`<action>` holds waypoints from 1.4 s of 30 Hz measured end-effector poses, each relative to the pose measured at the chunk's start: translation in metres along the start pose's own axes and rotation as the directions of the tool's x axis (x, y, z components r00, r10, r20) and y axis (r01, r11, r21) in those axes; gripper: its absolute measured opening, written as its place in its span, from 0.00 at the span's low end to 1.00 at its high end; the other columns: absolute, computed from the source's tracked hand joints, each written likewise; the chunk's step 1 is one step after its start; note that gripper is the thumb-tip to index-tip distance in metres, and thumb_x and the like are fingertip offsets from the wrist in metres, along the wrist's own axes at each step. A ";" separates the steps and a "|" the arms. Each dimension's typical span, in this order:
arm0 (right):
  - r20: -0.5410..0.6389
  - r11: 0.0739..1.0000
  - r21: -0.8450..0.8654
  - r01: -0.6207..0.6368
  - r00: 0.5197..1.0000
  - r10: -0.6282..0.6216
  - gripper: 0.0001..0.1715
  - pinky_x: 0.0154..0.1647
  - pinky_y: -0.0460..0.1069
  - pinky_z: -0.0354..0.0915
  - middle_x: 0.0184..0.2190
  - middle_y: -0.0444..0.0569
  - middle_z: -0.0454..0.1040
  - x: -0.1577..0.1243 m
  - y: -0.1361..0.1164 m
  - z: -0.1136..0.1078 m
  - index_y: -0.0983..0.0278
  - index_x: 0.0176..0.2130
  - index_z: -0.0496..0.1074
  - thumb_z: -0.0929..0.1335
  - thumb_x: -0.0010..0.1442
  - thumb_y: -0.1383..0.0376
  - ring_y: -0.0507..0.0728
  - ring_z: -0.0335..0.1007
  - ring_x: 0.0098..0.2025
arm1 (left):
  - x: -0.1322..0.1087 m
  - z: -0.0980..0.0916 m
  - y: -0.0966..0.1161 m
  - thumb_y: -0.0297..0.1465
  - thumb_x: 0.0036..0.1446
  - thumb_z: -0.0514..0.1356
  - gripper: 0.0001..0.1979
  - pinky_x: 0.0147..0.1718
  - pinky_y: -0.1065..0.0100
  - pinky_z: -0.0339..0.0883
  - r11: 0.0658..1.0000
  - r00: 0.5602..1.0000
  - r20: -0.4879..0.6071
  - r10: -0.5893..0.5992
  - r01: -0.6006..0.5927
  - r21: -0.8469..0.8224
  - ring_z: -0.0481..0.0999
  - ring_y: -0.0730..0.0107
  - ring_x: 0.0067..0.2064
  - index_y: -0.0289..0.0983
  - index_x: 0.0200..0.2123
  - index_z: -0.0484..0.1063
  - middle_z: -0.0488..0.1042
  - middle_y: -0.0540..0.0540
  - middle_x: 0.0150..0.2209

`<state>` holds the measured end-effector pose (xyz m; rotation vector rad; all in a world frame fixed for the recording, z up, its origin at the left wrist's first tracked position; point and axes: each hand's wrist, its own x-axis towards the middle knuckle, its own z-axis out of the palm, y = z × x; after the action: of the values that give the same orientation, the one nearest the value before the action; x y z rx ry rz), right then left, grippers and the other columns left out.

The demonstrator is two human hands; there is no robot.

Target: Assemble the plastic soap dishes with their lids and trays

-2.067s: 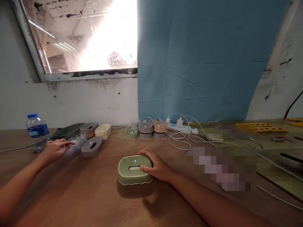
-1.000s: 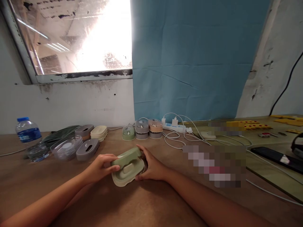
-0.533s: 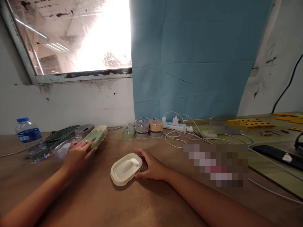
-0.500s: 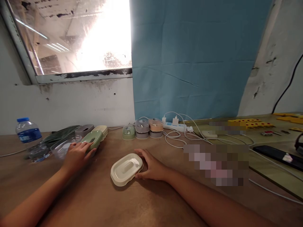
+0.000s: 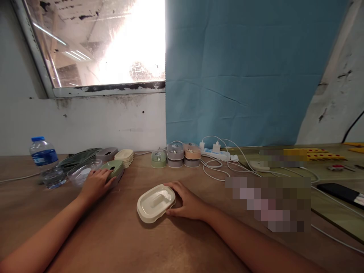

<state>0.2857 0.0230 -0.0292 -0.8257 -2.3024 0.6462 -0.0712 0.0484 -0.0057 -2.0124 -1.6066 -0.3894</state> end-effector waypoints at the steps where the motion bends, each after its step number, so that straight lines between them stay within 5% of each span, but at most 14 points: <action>1: 0.008 1.000 -0.017 0.008 1.000 -0.008 0.40 0.57 0.57 0.53 0.54 0.54 0.57 0.000 -0.001 0.000 0.60 0.56 0.58 0.73 0.46 0.58 0.63 0.54 0.56 | 0.000 -0.001 0.000 0.37 0.59 0.47 0.18 0.44 0.54 0.55 1.000 1.000 0.004 -0.006 0.006 -0.013 0.70 0.51 0.44 0.34 0.45 0.70 0.74 0.38 0.43; 7: 0.093 0.983 -0.170 0.065 0.994 -0.049 0.23 0.54 0.55 0.58 0.49 0.52 0.63 -0.002 -0.011 -0.010 0.60 0.47 0.68 0.69 0.50 0.65 0.61 0.61 0.52 | -0.004 -0.008 -0.005 0.38 0.55 0.51 0.19 0.45 0.57 0.56 0.995 0.997 0.074 -0.014 0.021 -0.097 0.69 0.53 0.46 0.37 0.46 0.69 0.73 0.40 0.44; 12: 0.204 0.961 -0.227 0.155 0.973 -0.109 0.25 0.46 0.51 0.64 0.43 0.50 0.68 -0.005 -0.018 -0.026 0.60 0.45 0.69 0.65 0.46 0.74 0.57 0.67 0.43 | -0.005 -0.005 -0.009 0.38 0.53 0.54 0.20 0.46 0.56 0.56 0.989 0.996 0.090 -0.014 0.027 -0.145 0.68 0.52 0.48 0.36 0.47 0.69 0.72 0.40 0.46; 16: 0.235 0.962 -0.205 0.179 0.963 -0.129 0.25 0.44 0.49 0.64 0.42 0.49 0.69 -0.005 -0.015 -0.029 0.60 0.43 0.71 0.63 0.45 0.76 0.56 0.68 0.41 | -0.006 -0.010 -0.004 0.40 0.52 0.55 0.23 0.50 0.53 0.53 0.978 0.999 -0.011 -0.039 0.036 -0.204 0.65 0.50 0.51 0.34 0.49 0.66 0.69 0.37 0.49; 19: 0.190 0.965 -0.178 0.191 0.969 -0.157 0.21 0.42 0.48 0.65 0.39 0.48 0.69 -0.004 -0.013 -0.021 0.61 0.37 0.71 0.63 0.44 0.77 0.55 0.68 0.39 | -0.006 -0.026 0.013 0.41 0.52 0.56 0.23 0.53 0.54 0.51 0.923 0.989 -0.082 0.127 -0.148 -0.356 0.63 0.53 0.53 0.36 0.50 0.66 0.67 0.38 0.51; 21: 0.144 0.968 -0.172 0.183 0.977 -0.159 0.18 0.40 0.47 0.65 0.37 0.47 0.70 -0.003 -0.011 -0.015 0.61 0.34 0.70 0.62 0.43 0.78 0.54 0.68 0.37 | -0.009 -0.037 0.031 0.40 0.53 0.56 0.22 0.53 0.57 0.53 0.779 0.921 -0.068 0.384 -0.363 -0.512 0.64 0.56 0.53 0.40 0.50 0.66 0.68 0.40 0.51; 23: 0.099 0.970 -0.175 0.168 0.983 -0.153 0.17 0.37 0.47 0.65 0.35 0.47 0.70 -0.002 -0.009 -0.009 0.62 0.31 0.68 0.62 0.42 0.78 0.54 0.68 0.35 | -0.012 -0.045 0.051 0.39 0.53 0.57 0.20 0.53 0.59 0.55 0.579 0.792 -0.058 0.608 -0.492 -0.650 0.66 0.59 0.52 0.42 0.49 0.67 0.70 0.42 0.49; 25: 0.062 0.971 -0.176 0.159 0.987 -0.150 0.15 0.37 0.47 0.64 0.33 0.46 0.70 -0.001 -0.007 -0.005 0.62 0.30 0.67 0.62 0.42 0.79 0.54 0.68 0.34 | -0.017 -0.048 0.069 0.37 0.55 0.56 0.16 0.51 0.62 0.57 0.452 0.705 -0.058 0.707 -0.514 -0.729 0.69 0.62 0.48 0.42 0.47 0.70 0.73 0.43 0.45; 27: 0.029 0.975 -0.164 0.152 0.988 -0.150 0.15 0.39 0.48 0.64 0.33 0.46 0.70 0.000 -0.004 -0.004 0.62 0.30 0.66 0.62 0.43 0.79 0.54 0.68 0.36 | -0.020 -0.047 0.081 0.34 0.57 0.54 0.12 0.48 0.64 0.59 0.434 0.691 -0.045 0.722 -0.502 -0.748 0.71 0.65 0.44 0.42 0.44 0.72 0.75 0.44 0.41; 32: -0.262 0.981 -0.183 0.066 0.958 -0.114 0.25 0.43 0.52 0.64 0.47 0.51 0.64 0.001 -0.001 -0.007 0.60 0.44 0.63 0.62 0.45 0.77 0.56 0.65 0.41 | 0.006 -0.048 0.076 0.33 0.58 0.53 0.12 0.45 0.64 0.60 0.557 0.713 -0.008 0.702 -0.556 -0.617 0.71 0.65 0.38 0.40 0.40 0.74 0.74 0.44 0.35; 34: -0.354 0.978 -0.205 0.048 0.928 -0.120 0.24 0.43 0.54 0.64 0.47 0.52 0.63 0.001 -0.001 -0.008 0.60 0.44 0.62 0.63 0.47 0.75 0.56 0.64 0.40 | 0.036 -0.047 0.061 0.34 0.58 0.52 0.12 0.44 0.65 0.60 0.642 0.776 -0.003 0.631 -0.524 -0.559 0.71 0.65 0.39 0.40 0.40 0.74 0.74 0.44 0.37; 37: -0.288 0.972 -0.227 0.067 0.948 -0.133 0.20 0.41 0.52 0.64 0.42 0.50 0.65 0.000 -0.003 -0.009 0.60 0.41 0.64 0.63 0.47 0.74 0.56 0.64 0.39 | 0.089 -0.036 0.029 0.34 0.57 0.51 0.14 0.43 0.68 0.61 0.824 0.917 0.059 0.394 -0.324 -0.465 0.72 0.66 0.41 0.41 0.39 0.74 0.73 0.46 0.42; 42: -0.142 0.961 -0.256 0.104 0.979 -0.144 0.19 0.41 0.50 0.63 0.39 0.48 0.66 -0.002 -0.007 -0.007 0.60 0.38 0.65 0.62 0.45 0.76 0.57 0.65 0.40 | 0.146 0.000 -0.020 0.35 0.54 0.51 0.15 0.39 0.66 0.61 0.932 0.976 0.155 0.153 -0.090 -0.350 0.73 0.59 0.41 0.36 0.36 0.75 0.73 0.41 0.42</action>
<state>0.2892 0.0185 -0.0210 -0.8053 -2.2936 0.2299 -0.0539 0.1696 0.0757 -2.4589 -1.5943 -0.4776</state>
